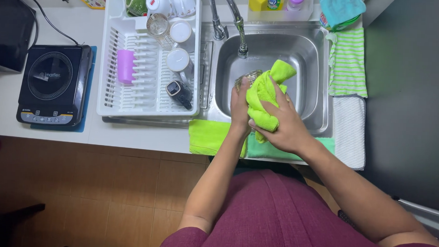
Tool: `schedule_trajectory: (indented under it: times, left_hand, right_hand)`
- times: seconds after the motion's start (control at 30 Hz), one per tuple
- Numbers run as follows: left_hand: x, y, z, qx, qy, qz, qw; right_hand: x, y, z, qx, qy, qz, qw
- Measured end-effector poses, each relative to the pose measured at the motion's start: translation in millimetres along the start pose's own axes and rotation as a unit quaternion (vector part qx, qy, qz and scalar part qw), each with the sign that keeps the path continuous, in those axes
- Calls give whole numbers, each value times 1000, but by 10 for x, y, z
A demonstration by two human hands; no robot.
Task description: The person dries several clear glasses one by one using a green cloth. They take each glass from a white dish rack, wipe it thoroughly, and place it into an upper wooden cabinet. The person also briefly opens a lower drawer containing cutlery.
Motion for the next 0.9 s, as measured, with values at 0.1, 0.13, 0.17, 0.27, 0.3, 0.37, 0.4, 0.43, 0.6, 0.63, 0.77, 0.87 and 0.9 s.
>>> schedule_trajectory:
  times: [0.1, 0.13, 0.17, 0.27, 0.3, 0.37, 0.4, 0.43, 0.6, 0.63, 0.77, 0.87, 0.9]
  left_hand:
    - [190, 24, 86, -28, -26, -14, 999]
    - [282, 35, 127, -42, -46, -28, 998]
    - [262, -55, 90, -45, -48, -28, 997]
    - [240, -160, -8, -22, -82, -29, 996]
    - [233, -122, -31, -17, -86, -8, 996]
    - [241, -19, -27, -11, -91, 13, 996]
    - [265, 8, 4, -31, -94, 53, 994]
    - [287, 40, 45, -52, -97, 92, 990]
    - [231, -286, 62, -55, -117, 85, 988]
    - [221, -354, 47, -54, -124, 51, 990]
    - [365, 35, 64, -14, -121, -127, 984]
    - [403, 364, 174, 39, -51, -398, 915]
    - [316, 361, 136, 4, -17, -451, 892]
  right_hand:
    - [31, 474, -72, 98, -30, -67, 992]
    - [73, 765, -91, 175, -37, -173, 969]
    - [109, 921, -105, 177, -36, -173, 968]
    - [519, 1300, 64, 299, -13, -631, 716]
    - [510, 1248, 114, 275, 27, -656, 703]
    - [487, 1102, 231, 249, 66, -679, 688]
    - [314, 908, 210, 147, 42, -541, 827]
    - [201, 636, 225, 37, 14, -378, 925]
    - [444, 1285, 149, 182, -1, -573, 799]
    - [495, 1370, 125, 216, -5, -616, 758]
    - [711, 1279, -22, 230, -30, -800, 554]
    - [771, 1298, 71, 245, 29, -795, 554]
    - [743, 1304, 19, 273, 43, -775, 568]
Point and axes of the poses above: each hand's wrist, its own z-axis away from the middle knuckle, its own x-axis out of the palm, y = z × x, the point moved 7 cm from there along -z, towards the middle knuckle, and after that the axes turned 12 degrees about -y, right-handed, at the moved point
